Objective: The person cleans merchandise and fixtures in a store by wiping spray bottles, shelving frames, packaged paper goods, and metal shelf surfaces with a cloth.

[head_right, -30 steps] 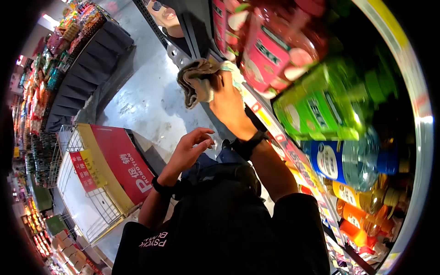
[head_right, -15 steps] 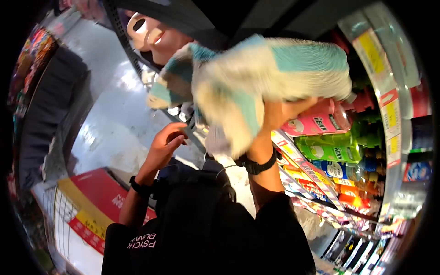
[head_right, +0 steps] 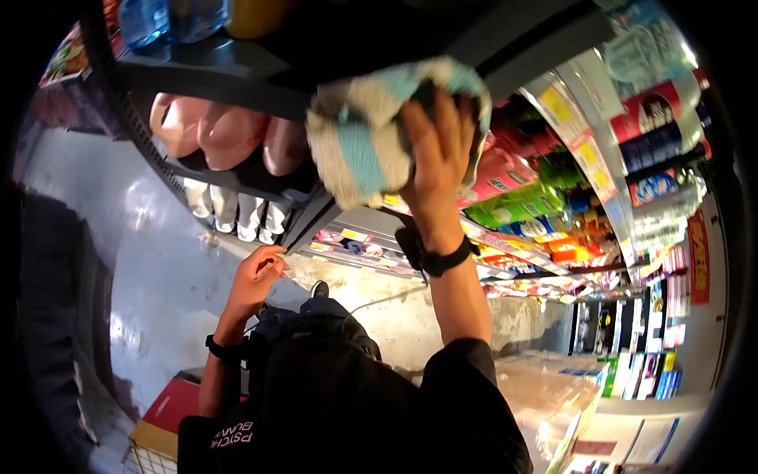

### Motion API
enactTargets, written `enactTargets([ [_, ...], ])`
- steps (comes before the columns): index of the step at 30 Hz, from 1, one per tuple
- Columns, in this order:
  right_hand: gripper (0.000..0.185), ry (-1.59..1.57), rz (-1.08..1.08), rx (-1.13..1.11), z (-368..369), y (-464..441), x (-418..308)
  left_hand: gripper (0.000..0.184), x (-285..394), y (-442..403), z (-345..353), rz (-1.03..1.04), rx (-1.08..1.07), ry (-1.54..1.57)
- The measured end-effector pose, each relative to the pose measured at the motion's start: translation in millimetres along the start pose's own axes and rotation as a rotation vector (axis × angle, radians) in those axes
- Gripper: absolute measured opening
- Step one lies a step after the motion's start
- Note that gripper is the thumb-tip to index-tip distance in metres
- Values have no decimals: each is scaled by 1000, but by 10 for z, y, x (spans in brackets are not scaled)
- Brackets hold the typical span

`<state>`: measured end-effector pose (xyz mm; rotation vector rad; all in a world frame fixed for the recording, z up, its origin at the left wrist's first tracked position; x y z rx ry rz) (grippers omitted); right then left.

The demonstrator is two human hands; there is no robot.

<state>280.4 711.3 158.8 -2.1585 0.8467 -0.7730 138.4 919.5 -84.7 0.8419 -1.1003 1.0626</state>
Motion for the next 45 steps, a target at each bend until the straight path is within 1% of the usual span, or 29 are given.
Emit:
enactTargets([
  [1, 47, 51, 21, 61, -82, -218, 27, 28, 40, -49, 29, 4, -25, 0],
  [3, 46, 1, 35, 93, -89, -364, -23, 28, 155, -68, 80, -31, -64, 4],
  [4, 43, 13, 20, 50, -55, -321, -102, 28, 223, -84, 84, -29, -110, -66],
  [5, 37, -99, -40, -62, -2, -214, -125, 28, 208, -61, 77, -27, -105, -69],
  [7, 34, -251, -3, -316, 178, 229, -157, 27, 144, -44, 103, -2, -148, -58],
  [9, 36, -105, -100, -503, 122, 377, -157, 27, 70, 8, 94, -11, -140, -56],
  [10, 33, -129, -147, -387, 31, 287, -72, 26, 26, 31, 82, -30, -152, -82],
  [11, 30, -135, -113, -217, -47, 129, 41, 26, -1, 59, 63, -59, -165, -107],
  [12, 30, -70, -114, -143, -149, -24, 205, 26, -18, 84, 39, -56, -169, -82],
  [13, 36, 59, -139, -2, -325, -346, 171, 26, -55, 88, 30, -65, -173, -86],
  [14, 46, 15, -77, 130, -416, -567, 227, 26, -93, 85, 22, -40, -142, -80],
  [15, 52, 128, -125, 170, -492, -699, 282, 26, -112, 100, 18, -18, -107, -72],
  [16, 53, 66, -109, 174, -521, -824, 226, 26, -94, 110, 14, -48, -99, -44],
  [17, 52, 115, -152, 204, -462, -844, 215, 26, -76, 113, 9, -61, -86, -42],
  [20, 38, 45, -151, -61, -177, -425, 66, 25, -30, 142, -5, -39, -87, -20],
  [21, 35, -162, -113, -204, 61, -41, 110, 25, -38, 164, -14, -40, -73, -13],
  [23, 39, -238, -134, -472, 357, 566, -126, 25, -84, 237, -26, -63, -17, 11],
  [25, 45, -270, -115, -718, 573, 908, -277, 25, -136, 350, -95, -104, 19, -19],
  [27, 40, -191, -194, -672, 705, 943, -397, 26, -184, 441, -136, -91, 46, -92],
  [29, 38, -277, -253, -587, 640, 571, -499, 27, -235, 486, -186, -114, 95, -74],
  [31, 39, -252, -227, -519, 547, 129, -576, 28, -228, 556, -213, -159, 81, -126],
  [33, 41, -131, -219, -553, 602, 128, -585, 28, -159, 634, -202, -192, 102, -135],
  [34, 42, -170, -316, -529, 715, 240, -538, 28, -118, 649, -194, -206, 115, -125],
  [35, 46, -234, -347, -633, 830, 515, -472, 28, -97, 660, -192, -217, 126, -111],
  [37, 49, -175, -459, -839, 1089, 1071, -553, 27, -167, 731, -213, -261, 155, -100],
  [39, 48, -270, -221, -1150, 1434, 1440, -717, 27, -317, 785, -251, -252, 215, -62],
  [42, 29, -375, -238, -1284, 1888, 1853, -1003, 28, -344, 939, -274, -304, 286, -49],
  [43, 41, -285, -244, -1337, 1973, 2020, -1098, 29, -356, 999, -280, -319, 314, -37],
  [45, 36, -320, -236, -1344, 2178, 2110, -1131, 30, -396, 1129, -304, -342, 362, -8],
])
Point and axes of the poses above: each hand's wrist, its own y-axis away from the middle knuckle, its own z-axis out of the palm, x = y × z, the point moved 2 cm from there along -y, towards the middle knuckle, and after that the axes turned 11 degrees about -x, right-handed, at the moved point
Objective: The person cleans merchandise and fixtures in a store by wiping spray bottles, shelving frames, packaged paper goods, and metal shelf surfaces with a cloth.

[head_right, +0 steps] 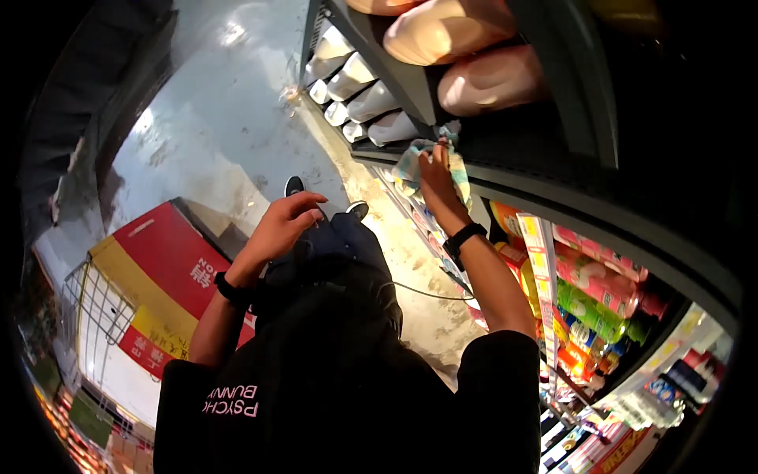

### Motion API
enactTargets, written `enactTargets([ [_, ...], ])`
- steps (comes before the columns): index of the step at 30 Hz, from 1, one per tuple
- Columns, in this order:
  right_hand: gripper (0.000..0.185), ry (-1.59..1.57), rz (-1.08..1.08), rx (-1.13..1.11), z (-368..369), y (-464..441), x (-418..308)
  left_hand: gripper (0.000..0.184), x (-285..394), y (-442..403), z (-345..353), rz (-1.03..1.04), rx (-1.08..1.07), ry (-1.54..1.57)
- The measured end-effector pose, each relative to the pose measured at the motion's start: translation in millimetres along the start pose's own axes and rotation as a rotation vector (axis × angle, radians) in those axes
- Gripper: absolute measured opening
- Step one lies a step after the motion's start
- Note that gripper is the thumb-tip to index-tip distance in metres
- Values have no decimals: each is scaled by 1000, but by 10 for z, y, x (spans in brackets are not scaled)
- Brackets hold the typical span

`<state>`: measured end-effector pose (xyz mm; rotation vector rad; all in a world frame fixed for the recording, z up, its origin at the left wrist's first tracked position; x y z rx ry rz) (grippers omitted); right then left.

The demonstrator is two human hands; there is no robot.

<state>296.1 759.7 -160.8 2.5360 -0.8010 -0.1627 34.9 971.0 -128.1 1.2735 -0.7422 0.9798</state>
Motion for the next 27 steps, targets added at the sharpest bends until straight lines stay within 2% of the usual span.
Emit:
enactTargets([
  [2, 32, -674, 310, 122, -257, 34, -207, 29, -112, 81, -41, -8, 56, 82],
  [3, 30, 74, -42, 27, -167, 131, -52, 29, -210, 92, -39, -12, 50, 92],
  [4, 28, 125, -73, -28, -289, 204, -67, 28, -322, 82, -53, -6, 69, 130],
  [7, 28, 145, -55, -13, -487, 361, -67, 27, -425, 64, -83, -13, 81, 164],
  [9, 26, -347, 88, -61, -560, 350, -88, 27, -429, 34, -83, -40, 83, 142],
  [11, 17, -213, -19, 41, 112, 148, 261, 27, -403, 15, -67, -46, 92, 154],
  [12, 16, -458, 46, -127, -31, 73, 69, 27, -396, 41, -80, -59, 101, 153],
  [13, 16, -468, 29, -134, 231, -11, 181, 27, -369, 83, -92, -73, 117, 150],
  [14, 14, -224, -168, -122, 629, -135, 332, 28, -322, 126, -102, -80, 136, 136],
  [16, 13, 20, -366, -89, 712, -297, 227, 28, -291, 185, -138, -84, 162, 112],
  [18, 15, -52, -328, 24, 544, -284, 100, 28, -335, 259, -171, -121, 179, 160],
  [19, 19, -209, -314, 50, 67, -196, -121, 28, -447, 261, -181, -99, 186, 205],
  [20, 37, -125, -382, 200, -105, -187, -157, 28, -499, 272, -188, -96, 182, 207],
  [22, 55, -112, -457, 466, -509, -201, -194, 27, -521, 266, -210, -117, 174, 247],
  [24, 66, -48, -274, 536, -921, -236, -341, 27, -493, 241, -220, -113, 169, 224],
  [26, 69, -108, -283, 559, -849, -392, -286, 28, -508, 236, -235, -89, 153, 213],
  [27, 69, -155, -227, 488, -731, -481, -255, 28, -427, 251, -248, -95, 165, 190],
])
Point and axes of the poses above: each hand's wrist, its own y-axis away from the middle knuckle, its own z-axis out of the palm, x = y × z, the point moved 2 cm from there along -y, towards the middle knuckle, and after that the axes turned 11 degrees about -x, right-handed, at the moved point
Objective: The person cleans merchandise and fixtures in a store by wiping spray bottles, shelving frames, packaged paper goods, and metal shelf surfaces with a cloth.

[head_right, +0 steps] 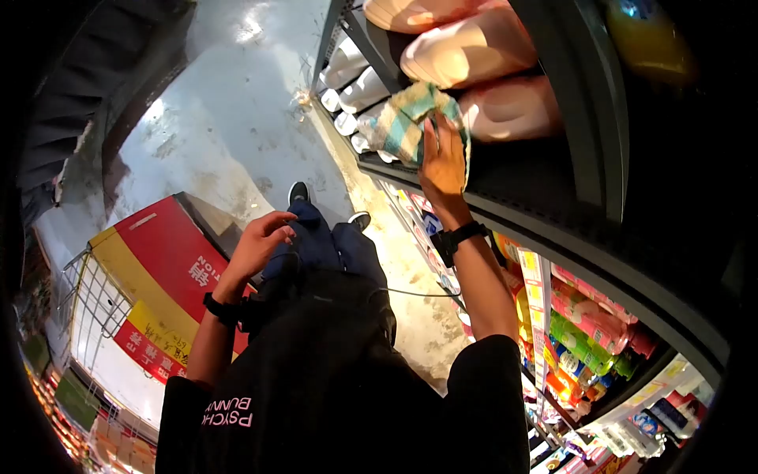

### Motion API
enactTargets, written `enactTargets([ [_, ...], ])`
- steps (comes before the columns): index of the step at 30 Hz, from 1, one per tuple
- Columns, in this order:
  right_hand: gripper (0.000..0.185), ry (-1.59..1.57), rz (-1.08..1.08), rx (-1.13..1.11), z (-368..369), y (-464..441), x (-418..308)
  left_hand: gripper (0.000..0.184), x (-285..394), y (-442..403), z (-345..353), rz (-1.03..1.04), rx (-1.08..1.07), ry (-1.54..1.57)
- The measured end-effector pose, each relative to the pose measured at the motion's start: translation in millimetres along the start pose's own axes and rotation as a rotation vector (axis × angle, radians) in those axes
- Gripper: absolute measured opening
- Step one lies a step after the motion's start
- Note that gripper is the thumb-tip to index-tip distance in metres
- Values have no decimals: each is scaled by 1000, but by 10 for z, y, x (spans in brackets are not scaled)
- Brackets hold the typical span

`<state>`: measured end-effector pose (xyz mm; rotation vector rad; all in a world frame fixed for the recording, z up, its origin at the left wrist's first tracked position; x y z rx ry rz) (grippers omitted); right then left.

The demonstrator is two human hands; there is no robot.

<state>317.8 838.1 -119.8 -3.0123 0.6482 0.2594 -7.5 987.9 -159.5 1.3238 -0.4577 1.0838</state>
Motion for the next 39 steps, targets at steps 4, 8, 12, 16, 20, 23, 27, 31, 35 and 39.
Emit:
enactTargets([
  [4, 51, 42, 62, 5, 495, -144, 32, 27, -26, 81, -167, 28, 91, 19],
  [8, 81, -43, -24, -32, 653, -489, -32, 28, -103, 180, -368, 1, 116, 33],
  [12, 87, -87, -4, -90, 608, -838, -230, 28, -29, 218, -558, 25, 127, 41],
  [16, 85, -103, -2, -78, 657, -1053, -280, 28, 145, 60, -748, 48, 116, 44],
  [20, 75, -103, -22, -115, 596, -1407, -416, 27, 304, -215, -855, 86, 61, 15],
  [23, 71, -101, -112, -71, 651, -1758, -433, 26, 534, -414, -910, 139, 82, -42],
  [27, 70, -520, -113, -65, 814, -2084, -405, 25, 968, -662, -993, 130, 44, -127],
  [31, 58, -692, -72, 31, 163, -2180, -503, 26, 1207, -1084, -1264, 142, -22, 2],
  [35, 47, -752, -25, 292, -702, -2138, -886, 34, 2049, -1336, -1466, 267, -96, 87],
  [39, 49, -215, -245, 484, -1829, -2280, -1355, 48, 2739, -1575, -1546, 390, -291, 228],
])
Point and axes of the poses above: each hand's wrist, its own y-axis away from the middle knuckle, its own z-axis out of the palm, x = y × z, the point moved 2 cm from there along -y, towards the middle knuckle, and after that the axes turned 11 degrees about -x, right-handed, at the moved point
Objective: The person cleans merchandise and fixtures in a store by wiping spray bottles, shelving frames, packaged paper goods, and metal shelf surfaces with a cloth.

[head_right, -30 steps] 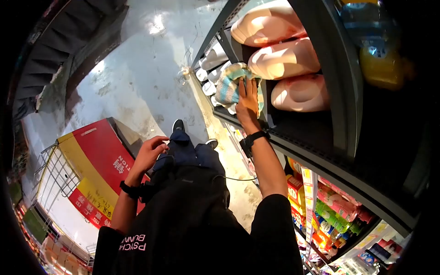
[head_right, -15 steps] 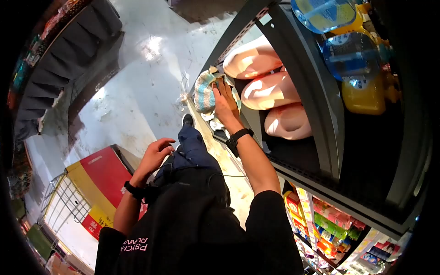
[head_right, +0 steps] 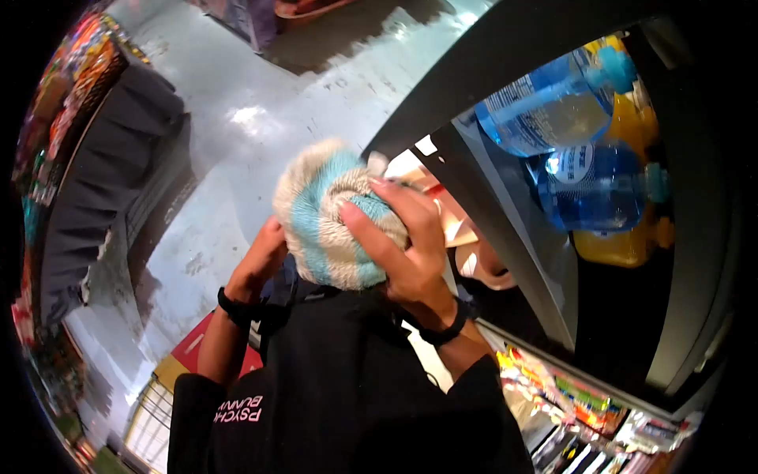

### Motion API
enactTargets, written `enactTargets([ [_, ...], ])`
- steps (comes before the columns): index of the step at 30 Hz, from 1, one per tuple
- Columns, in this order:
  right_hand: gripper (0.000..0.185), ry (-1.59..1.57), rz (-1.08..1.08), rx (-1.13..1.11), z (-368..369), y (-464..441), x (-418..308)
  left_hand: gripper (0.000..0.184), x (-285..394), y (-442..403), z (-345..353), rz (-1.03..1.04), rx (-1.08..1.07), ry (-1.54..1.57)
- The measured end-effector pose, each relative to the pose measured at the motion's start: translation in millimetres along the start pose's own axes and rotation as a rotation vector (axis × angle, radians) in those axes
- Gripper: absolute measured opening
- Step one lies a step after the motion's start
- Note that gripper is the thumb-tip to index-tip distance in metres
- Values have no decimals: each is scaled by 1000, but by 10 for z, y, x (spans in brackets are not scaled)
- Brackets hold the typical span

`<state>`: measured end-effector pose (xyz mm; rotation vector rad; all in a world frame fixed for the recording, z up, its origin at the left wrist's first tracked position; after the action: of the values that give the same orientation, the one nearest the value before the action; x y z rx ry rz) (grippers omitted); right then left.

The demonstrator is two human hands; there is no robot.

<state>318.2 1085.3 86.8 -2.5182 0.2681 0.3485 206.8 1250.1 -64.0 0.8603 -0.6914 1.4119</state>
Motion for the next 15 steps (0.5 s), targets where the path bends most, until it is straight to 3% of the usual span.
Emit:
enactTargets([
  [4, 38, 539, -186, 491, -294, -502, -143, 52, 433, -292, 214, 21, -204, 28],
  [7, 28, 760, 96, 135, -116, -594, -14, 47, 489, -467, 42, -74, -395, 98],
  [9, 31, 825, 138, -62, 289, -401, 154, 42, 381, -538, -167, -131, -411, 124],
  [12, 19, 875, 97, -255, 833, -131, 264, 34, 324, -407, -532, -266, -355, 126],
  [14, 19, 869, 177, -498, 943, -93, 214, 32, 345, -388, -793, -350, -429, 98],
  [15, 19, 882, 197, -509, 890, -187, 168, 31, 298, -341, -913, -377, -378, 98],
])
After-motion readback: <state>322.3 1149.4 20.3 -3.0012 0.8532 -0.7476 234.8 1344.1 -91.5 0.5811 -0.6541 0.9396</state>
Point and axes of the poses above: each hand's wrist, its own y-axis away from the middle knuckle, its own z-axis out of the palm, x = y × z, the point moved 2 cm from there along -y, towards the middle knuckle, and after that the axes turned 11 degrees about -x, right-handed, at the moved point
